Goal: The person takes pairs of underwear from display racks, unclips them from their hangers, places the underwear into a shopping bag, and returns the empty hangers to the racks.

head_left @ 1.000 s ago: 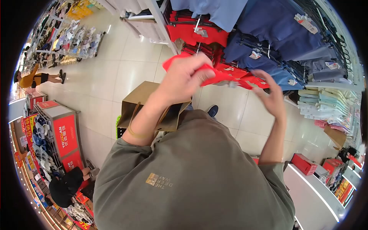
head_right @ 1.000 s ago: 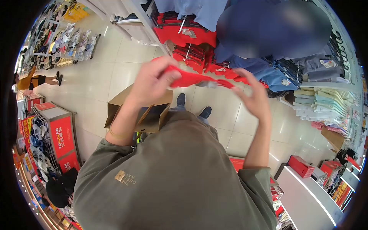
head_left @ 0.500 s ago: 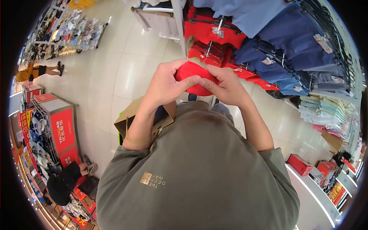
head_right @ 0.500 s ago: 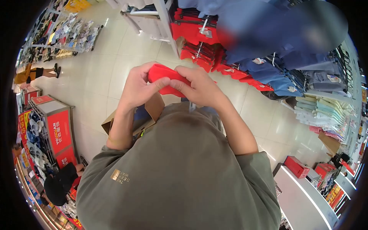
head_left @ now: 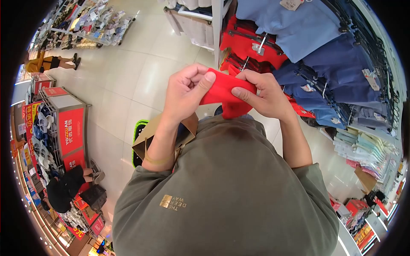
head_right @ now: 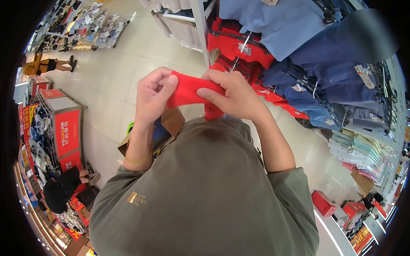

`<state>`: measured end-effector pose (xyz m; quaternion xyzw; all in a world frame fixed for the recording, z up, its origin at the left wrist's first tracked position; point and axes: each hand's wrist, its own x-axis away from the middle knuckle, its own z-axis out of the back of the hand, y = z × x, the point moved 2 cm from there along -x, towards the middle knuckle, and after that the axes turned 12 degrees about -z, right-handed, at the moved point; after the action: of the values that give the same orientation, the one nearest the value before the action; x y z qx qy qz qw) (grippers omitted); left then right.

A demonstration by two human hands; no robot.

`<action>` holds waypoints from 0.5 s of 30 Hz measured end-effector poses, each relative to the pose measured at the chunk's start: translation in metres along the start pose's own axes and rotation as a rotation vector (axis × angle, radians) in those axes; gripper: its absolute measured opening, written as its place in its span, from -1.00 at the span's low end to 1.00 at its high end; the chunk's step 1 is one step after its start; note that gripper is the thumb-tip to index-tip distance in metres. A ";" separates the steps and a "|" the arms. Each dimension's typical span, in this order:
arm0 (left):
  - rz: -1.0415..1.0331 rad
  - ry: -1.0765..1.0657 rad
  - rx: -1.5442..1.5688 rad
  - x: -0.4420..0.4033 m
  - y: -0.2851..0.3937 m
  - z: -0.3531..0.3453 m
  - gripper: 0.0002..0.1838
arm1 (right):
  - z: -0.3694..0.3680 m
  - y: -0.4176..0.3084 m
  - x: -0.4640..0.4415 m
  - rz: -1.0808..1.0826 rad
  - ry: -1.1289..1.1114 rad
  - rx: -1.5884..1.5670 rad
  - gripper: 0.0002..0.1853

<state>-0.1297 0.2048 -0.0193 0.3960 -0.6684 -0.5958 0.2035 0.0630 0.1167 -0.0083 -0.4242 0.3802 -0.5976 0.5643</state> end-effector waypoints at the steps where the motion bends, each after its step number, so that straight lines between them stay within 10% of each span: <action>1: 0.002 -0.009 0.003 -0.004 0.001 -0.003 -0.81 | 0.002 0.002 -0.004 0.010 -0.009 -0.015 -0.80; 6: -0.016 -0.176 -0.450 -0.016 0.003 -0.002 -0.90 | 0.016 0.018 -0.020 0.063 -0.187 0.050 -0.80; 9: -0.043 -0.211 -0.555 -0.021 0.007 -0.010 -0.93 | 0.031 0.055 -0.030 -0.037 -0.087 -0.222 -0.77; 15: -0.062 -0.157 -0.675 -0.027 0.005 -0.018 -0.93 | 0.100 0.192 -0.065 -0.296 0.299 0.320 -0.78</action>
<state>-0.1012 0.2145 -0.0055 0.2796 -0.4351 -0.8177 0.2528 0.2247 0.1701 -0.1576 -0.2875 0.2941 -0.7822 0.4680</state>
